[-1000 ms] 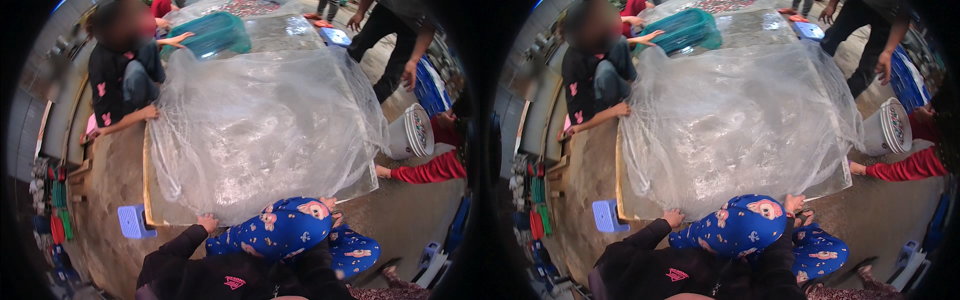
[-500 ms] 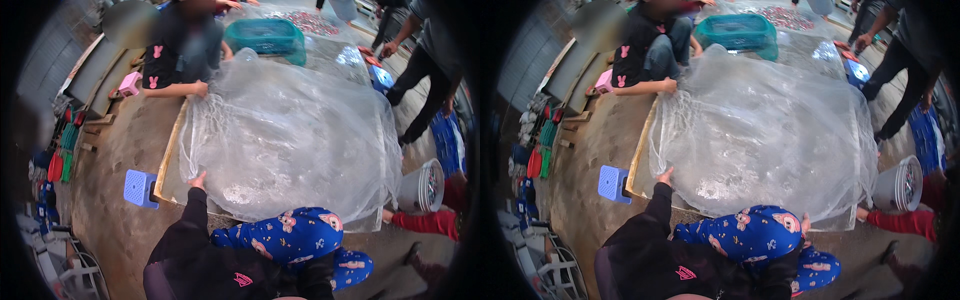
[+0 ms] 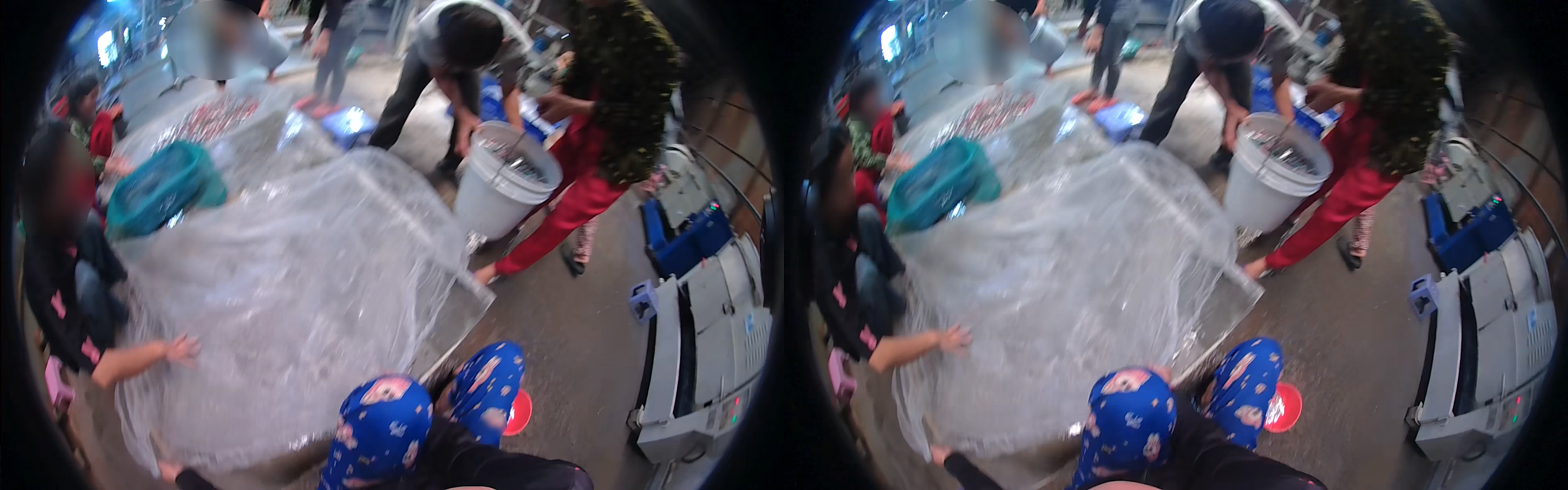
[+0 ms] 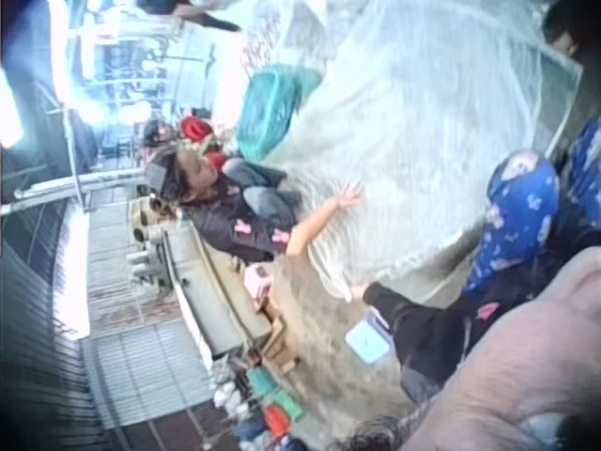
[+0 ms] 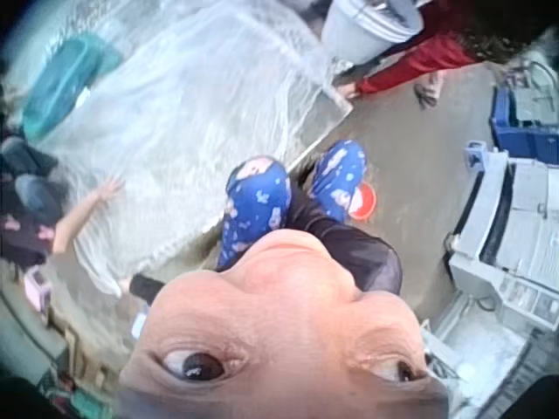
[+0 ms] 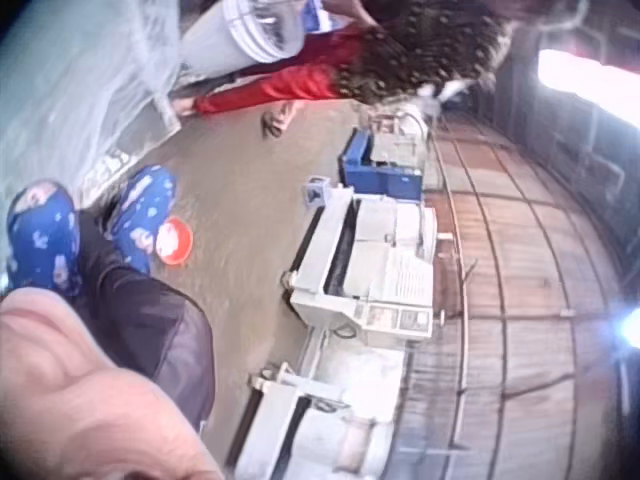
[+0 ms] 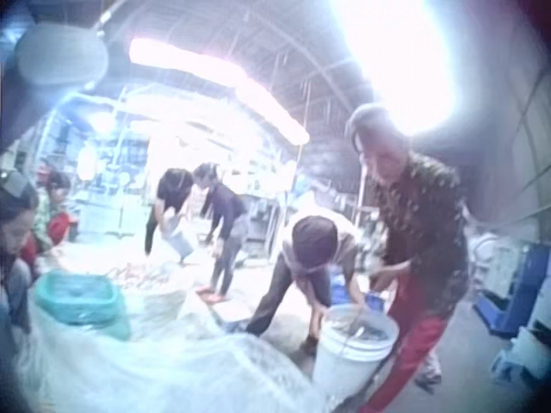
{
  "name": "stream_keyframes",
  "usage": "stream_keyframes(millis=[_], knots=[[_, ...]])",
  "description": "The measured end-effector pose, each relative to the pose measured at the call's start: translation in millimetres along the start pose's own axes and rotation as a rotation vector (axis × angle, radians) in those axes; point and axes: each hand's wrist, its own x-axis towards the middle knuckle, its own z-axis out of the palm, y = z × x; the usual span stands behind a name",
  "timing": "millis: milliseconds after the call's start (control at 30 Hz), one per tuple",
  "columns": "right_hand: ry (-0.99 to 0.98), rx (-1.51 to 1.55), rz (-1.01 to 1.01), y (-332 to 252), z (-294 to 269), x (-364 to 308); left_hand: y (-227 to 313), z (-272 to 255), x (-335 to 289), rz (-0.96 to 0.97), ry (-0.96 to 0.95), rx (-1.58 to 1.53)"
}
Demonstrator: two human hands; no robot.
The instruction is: The person works with others to sort a large pile of small red, white, and green items on a plastic sheet on a board, picking them up by hand and placing them into a small red bowl.
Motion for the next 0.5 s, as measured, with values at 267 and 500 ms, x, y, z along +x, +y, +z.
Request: stream_keyframes(millis=[267, 500], knots=[[0.017, 0.046, 0.028, 19.7, -4.9, -3.4, -22.4, -36.6, 52.4, -0.084, 0.070, -0.006], [0.108, 0.087, 0.000, 3.3, -46.1, -17.4, -19.7, -149.2, 68.5, -0.231, 0.129, -0.044]])
